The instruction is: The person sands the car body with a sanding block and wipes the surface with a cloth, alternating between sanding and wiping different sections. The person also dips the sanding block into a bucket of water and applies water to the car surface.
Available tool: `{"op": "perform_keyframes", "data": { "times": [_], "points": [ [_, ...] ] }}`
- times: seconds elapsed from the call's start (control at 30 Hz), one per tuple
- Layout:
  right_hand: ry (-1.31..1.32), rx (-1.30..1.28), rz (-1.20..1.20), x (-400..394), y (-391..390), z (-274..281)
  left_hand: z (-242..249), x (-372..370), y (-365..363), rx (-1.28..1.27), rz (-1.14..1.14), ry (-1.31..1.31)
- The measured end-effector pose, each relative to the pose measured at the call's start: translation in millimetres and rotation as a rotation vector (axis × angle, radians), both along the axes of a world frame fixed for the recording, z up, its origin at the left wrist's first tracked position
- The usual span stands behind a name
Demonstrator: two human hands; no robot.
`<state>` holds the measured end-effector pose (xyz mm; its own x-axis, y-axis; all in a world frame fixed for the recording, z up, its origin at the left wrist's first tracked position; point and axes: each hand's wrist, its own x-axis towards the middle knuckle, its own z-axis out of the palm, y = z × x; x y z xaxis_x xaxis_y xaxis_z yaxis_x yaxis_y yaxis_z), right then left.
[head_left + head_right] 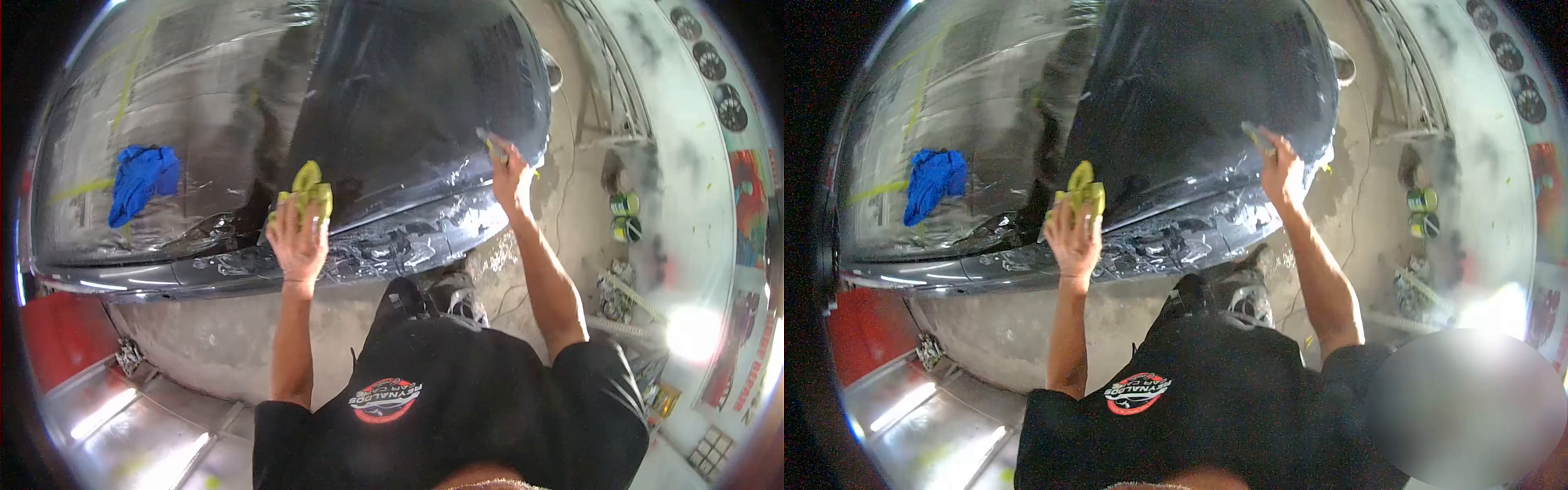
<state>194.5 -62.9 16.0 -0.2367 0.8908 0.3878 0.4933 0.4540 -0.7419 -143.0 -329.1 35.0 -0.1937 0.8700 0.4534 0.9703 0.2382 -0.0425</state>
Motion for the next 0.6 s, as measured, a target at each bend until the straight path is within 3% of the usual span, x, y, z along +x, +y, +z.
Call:
{"op": "perform_keyframes", "data": {
  "times": [0.03, 0.1, 0.17, 0.2, 0.23, 0.27, 0.3, 0.37, 0.47, 0.53, 0.57, 0.6],
  "points": [
    [-0.034, 0.128, -0.022, 6, 19, -17, 1, -6, -5, 0.002, 0.025, 0.032],
    [-0.107, 0.14, -0.167, 4, 33, -26, 17, -10, -7, -0.033, 0.004, -0.011],
    [-0.41, -0.173, -0.192, -19, 34, -46, 23, -13, 1, -0.053, -0.019, -0.065],
    [-0.36, -0.162, -0.141, -43, 11, -39, 21, -17, 10, -0.015, -0.073, -0.059],
    [-0.354, 0.065, -0.106, -75, -16, -77, 22, -18, 25, 0.024, -0.114, -0.031],
    [-0.328, 0.298, 0.012, -106, -53, -62, 20, -22, 43, 0.066, -0.162, -0.044],
    [-0.378, 0.171, 0.165, -136, -83, -39, 19, -24, 61, 0.106, -0.207, -0.06],
    [-0.343, 0.352, 0.376, -169, -127, -49, 29, -20, 104, 0.115, -0.262, -0.037],
    [-0.219, 0.226, 0.375, -143, -104, -50, 21, -22, 148, 0.078, -0.306, -0.038],
    [-0.227, 0.025, 0.22, -87, -49, -12, 18, -8, 161, 0.077, -0.287, 0.07],
    [-0.374, 0.206, 0.022, -67, -27, -26, 15, -4, 165, 0.081, -0.274, 0.126],
    [-0.479, 0.222, 0.019, -43, -1, -36, 11, -6, 166, 0.094, -0.287, 0.124]
  ]
}}
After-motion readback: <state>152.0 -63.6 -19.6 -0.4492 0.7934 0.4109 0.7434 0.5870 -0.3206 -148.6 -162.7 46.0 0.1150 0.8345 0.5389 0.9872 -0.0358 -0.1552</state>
